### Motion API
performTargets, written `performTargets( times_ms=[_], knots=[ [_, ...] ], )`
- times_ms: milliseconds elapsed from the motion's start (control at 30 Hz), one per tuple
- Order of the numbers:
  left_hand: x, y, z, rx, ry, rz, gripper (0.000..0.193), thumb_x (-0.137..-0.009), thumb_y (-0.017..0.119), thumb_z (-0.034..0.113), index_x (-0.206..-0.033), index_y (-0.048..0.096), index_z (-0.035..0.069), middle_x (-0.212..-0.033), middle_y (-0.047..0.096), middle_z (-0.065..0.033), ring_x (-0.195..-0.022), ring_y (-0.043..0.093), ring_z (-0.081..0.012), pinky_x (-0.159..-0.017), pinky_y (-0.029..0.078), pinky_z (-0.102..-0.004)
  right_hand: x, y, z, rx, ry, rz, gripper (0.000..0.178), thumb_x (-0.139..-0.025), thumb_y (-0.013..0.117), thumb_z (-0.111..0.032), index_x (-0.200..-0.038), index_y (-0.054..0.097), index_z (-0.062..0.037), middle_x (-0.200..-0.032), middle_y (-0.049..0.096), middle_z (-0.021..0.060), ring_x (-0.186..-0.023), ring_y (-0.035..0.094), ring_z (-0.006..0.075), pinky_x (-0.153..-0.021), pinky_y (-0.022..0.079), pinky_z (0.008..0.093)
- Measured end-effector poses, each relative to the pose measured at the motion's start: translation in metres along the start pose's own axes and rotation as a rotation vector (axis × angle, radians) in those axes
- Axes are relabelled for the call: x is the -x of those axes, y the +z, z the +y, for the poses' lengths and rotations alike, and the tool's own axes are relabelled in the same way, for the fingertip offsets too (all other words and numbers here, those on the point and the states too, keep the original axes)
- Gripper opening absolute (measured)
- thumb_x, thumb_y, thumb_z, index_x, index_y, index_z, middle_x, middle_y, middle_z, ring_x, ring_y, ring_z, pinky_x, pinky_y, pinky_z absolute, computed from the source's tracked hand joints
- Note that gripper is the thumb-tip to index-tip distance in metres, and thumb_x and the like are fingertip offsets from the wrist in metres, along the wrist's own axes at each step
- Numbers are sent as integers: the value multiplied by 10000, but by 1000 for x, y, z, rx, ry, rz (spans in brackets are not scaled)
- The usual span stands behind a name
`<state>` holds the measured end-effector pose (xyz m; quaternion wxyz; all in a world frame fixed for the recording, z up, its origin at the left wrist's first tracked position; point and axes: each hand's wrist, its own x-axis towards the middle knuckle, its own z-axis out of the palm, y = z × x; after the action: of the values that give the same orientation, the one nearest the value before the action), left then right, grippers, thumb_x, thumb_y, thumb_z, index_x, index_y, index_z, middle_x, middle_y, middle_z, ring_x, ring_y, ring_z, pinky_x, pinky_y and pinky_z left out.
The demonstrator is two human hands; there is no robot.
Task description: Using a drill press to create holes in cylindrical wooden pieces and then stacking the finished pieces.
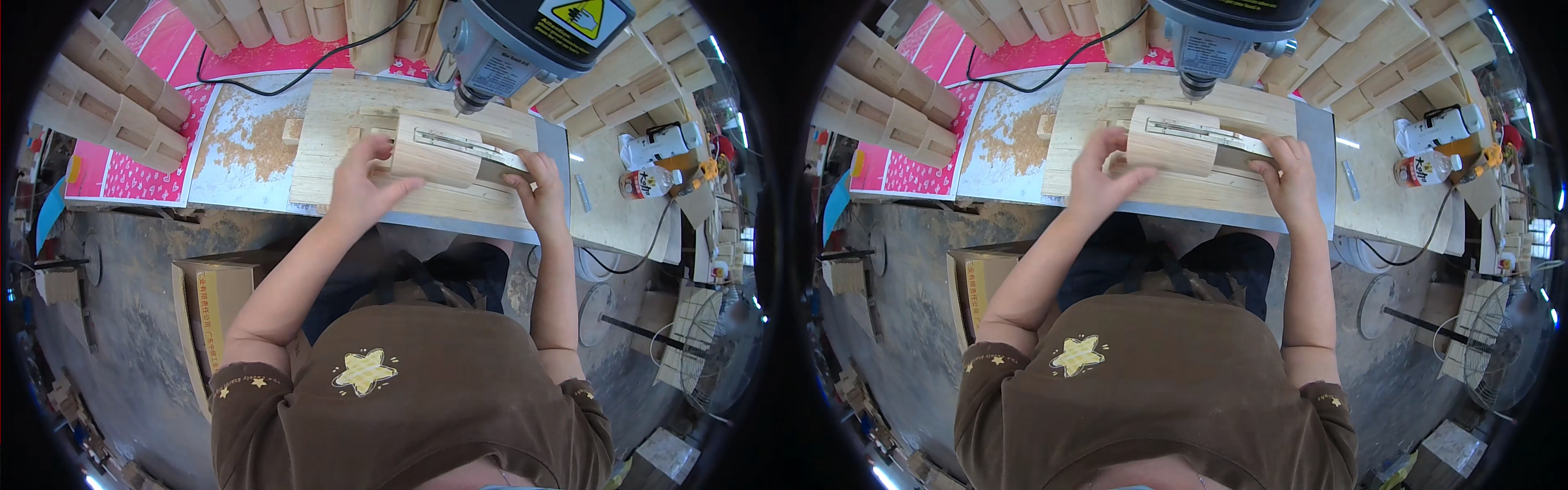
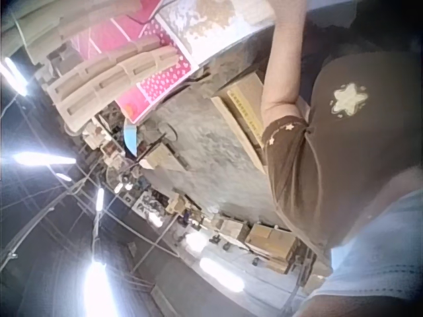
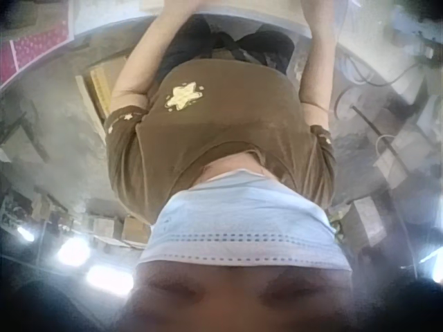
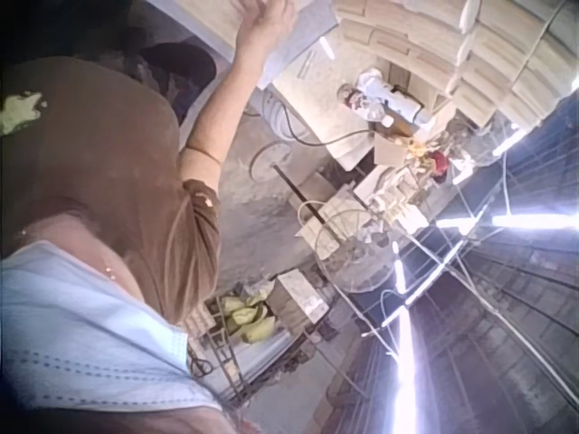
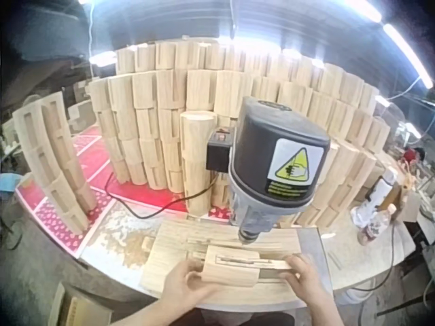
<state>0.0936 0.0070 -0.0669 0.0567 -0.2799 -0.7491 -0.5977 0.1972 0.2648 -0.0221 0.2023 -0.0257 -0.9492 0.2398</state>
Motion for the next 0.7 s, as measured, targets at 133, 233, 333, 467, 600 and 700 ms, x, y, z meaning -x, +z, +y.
performTargets(
  times_ms=[133,233,333,467,600,700],
  knots=[
    [6,10,3,-221,46,-63,697,-596,834,172,-1197,522,8,-1048,569,-131,-986,565,-280,-846,464,-336,-10,2,2,187,-24,116,367,-678,717,-77,-1032,619,-77,-902,596,79,-827,491,280,-740,417,354],
    [-6,17,-13,-367,63,-8,731,-569,826,227,-1217,533,57,-1046,552,-105,-1010,523,-267,-884,369,-398,-27,11,4,158,25,131,391,-667,730,-79,-1044,633,-107,-898,595,79,-830,499,279,-751,424,362],
    [-13,11,-27,-484,108,19,718,-560,818,267,-1206,554,95,-976,558,-63,-988,507,-238,-867,300,-411,-28,22,1,146,34,146,428,-655,742,-78,-1067,638,-122,-911,591,86,-846,502,282,-776,430,360],
    [-21,-6,-35,-517,64,-131,647,-579,803,300,-1174,596,148,-896,566,-16,-958,496,-222,-840,276,-403,-32,26,-4,57,19,138,458,-665,746,-65,-1104,638,-133,-945,581,93,-867,530,257,-760,452,330],
    [-19,-8,-43,-481,53,-151,615,-597,793,296,-1165,606,152,-869,562,-10,-928,493,-222,-848,276,-407,-47,-24,-11,-183,12,320,383,-737,726,-60,-1106,631,-104,-987,589,55,-879,552,150,-715,473,259],
    [-22,-6,-42,-466,79,-156,603,-602,788,305,-1157,610,151,-862,555,-10,-920,492,-221,-851,277,-411,-92,-89,-20,-303,-77,674,325,-877,623,-195,-1175,588,-70,-1029,598,46,-914,558,121,-784,474,258]
  ],
)
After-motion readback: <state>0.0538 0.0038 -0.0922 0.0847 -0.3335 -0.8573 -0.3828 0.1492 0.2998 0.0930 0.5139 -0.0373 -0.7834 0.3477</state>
